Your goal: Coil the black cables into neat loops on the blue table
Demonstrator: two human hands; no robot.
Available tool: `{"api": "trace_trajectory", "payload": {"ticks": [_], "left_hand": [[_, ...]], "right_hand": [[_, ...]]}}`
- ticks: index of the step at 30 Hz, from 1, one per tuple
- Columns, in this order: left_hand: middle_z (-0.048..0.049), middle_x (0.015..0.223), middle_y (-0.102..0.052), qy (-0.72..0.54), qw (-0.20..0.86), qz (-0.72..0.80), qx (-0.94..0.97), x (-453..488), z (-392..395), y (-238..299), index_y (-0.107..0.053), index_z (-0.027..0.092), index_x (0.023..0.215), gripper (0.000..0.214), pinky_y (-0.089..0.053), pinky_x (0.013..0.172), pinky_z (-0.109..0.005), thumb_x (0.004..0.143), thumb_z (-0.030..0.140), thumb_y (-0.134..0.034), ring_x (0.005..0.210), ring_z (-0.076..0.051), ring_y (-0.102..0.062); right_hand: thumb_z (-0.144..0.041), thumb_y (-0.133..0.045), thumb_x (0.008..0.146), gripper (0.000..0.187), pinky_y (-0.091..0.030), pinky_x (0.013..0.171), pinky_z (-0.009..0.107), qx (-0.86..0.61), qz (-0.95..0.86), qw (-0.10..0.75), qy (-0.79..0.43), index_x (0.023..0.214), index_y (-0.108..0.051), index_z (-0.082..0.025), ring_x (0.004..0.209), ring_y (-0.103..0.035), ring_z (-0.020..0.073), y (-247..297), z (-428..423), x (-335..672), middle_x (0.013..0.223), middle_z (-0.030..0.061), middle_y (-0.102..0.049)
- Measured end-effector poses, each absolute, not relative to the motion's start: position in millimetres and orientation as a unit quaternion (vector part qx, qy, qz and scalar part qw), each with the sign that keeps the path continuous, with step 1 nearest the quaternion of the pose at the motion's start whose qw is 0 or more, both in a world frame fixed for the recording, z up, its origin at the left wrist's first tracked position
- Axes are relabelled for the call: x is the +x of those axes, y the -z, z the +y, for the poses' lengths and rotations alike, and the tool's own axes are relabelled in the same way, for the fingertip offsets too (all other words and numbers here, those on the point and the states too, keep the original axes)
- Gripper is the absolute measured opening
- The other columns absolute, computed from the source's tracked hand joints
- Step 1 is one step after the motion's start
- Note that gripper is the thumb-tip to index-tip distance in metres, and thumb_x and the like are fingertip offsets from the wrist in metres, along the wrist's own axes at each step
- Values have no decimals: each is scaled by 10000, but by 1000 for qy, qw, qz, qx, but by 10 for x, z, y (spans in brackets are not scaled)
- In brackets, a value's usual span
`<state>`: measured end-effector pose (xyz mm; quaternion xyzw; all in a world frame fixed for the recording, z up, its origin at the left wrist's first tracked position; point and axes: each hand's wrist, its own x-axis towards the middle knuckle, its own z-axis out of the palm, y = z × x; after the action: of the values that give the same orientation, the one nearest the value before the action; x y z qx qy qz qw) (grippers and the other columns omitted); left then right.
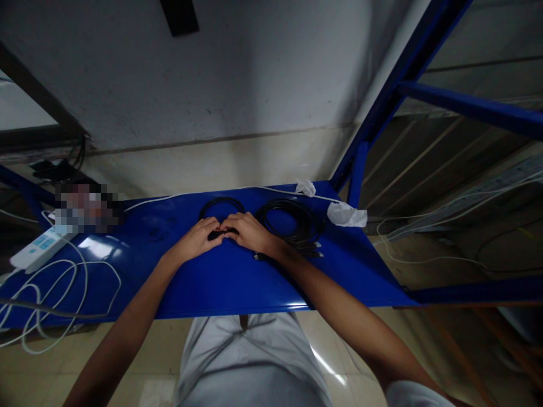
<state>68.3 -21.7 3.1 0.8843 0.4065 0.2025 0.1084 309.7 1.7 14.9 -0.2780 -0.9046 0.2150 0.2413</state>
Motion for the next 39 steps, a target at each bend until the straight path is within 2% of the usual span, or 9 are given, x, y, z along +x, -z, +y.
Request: {"api": "trace_trajectory", "payload": {"ticks": [5,10,13,17,21,27,33,39], "left_hand": [[-55,1011,-685,-200,82,414,884,684,-224,-35,-569,220,986,126,-532,946,-411,1063,292,-638,972,-250,-681],[-33,975,-724,-224,118,418,872,679,-226,-20,-605,228,1021,97,-535,928,-390,1046,300,-665,917,-238,-707],[-27,1020,-758,-245,149,420,861,686,-230,-26,-652,238,1048,55,-546,946,-379,1017,266,-688,945,-231,-728],[-31,1106,-797,-272,190,419,845,705,-233,-42,-700,250,1093,107,-560,987,-378,987,236,-705,1006,-231,-759],[-40,1095,-810,-289,216,413,836,725,-240,-60,-718,238,1072,104,-577,957,-359,970,225,-710,996,-224,-774],[-52,1114,-817,-323,231,404,824,738,-265,-109,-743,222,1116,134,-578,942,-342,988,238,-705,1009,-213,-779],[-70,1123,-822,-337,238,396,820,731,-273,-121,-761,220,1117,146,-601,969,-371,1019,322,-725,1020,-229,-784],[-68,1089,-822,-355,256,397,807,730,-275,-131,-775,220,1119,186,-621,945,-364,993,357,-768,959,-215,-779]], "right_hand": [[-152,-691,1044,206,-416,1002,386,-289,-913,223,-184,1240,-723,-210,1190,-684,263,-203,-12,3109,1258,110,-750],[-140,-662,1053,207,-397,1000,392,-280,-919,232,-155,1245,-691,-211,1158,-669,267,-224,-17,3109,1223,111,-743],[-133,-653,1048,168,-406,1000,396,-272,-922,232,-150,1199,-670,-207,1135,-668,269,-200,-8,3107,1195,112,-738],[-126,-642,1044,140,-432,979,391,-271,-922,232,-152,1166,-647,-196,1073,-681,263,-149,8,3115,1149,112,-743],[-125,-623,1052,144,-455,969,378,-271,-924,228,-145,1177,-623,-198,995,-695,249,-109,15,3125,1073,95,-749],[-84,-568,1051,181,-461,974,370,-273,-929,217,-121,1202,-579,-185,983,-704,247,-99,15,3124,1047,90,-738],[-105,-623,1032,159,-464,966,381,-287,-920,233,-131,1167,-604,-188,988,-697,253,-102,10,3122,1076,98,-744],[-142,-675,1023,161,-483,968,388,-296,-908,250,-161,1173,-631,-182,1011,-696,253,-121,-2,3117,1170,116,-743]]}}
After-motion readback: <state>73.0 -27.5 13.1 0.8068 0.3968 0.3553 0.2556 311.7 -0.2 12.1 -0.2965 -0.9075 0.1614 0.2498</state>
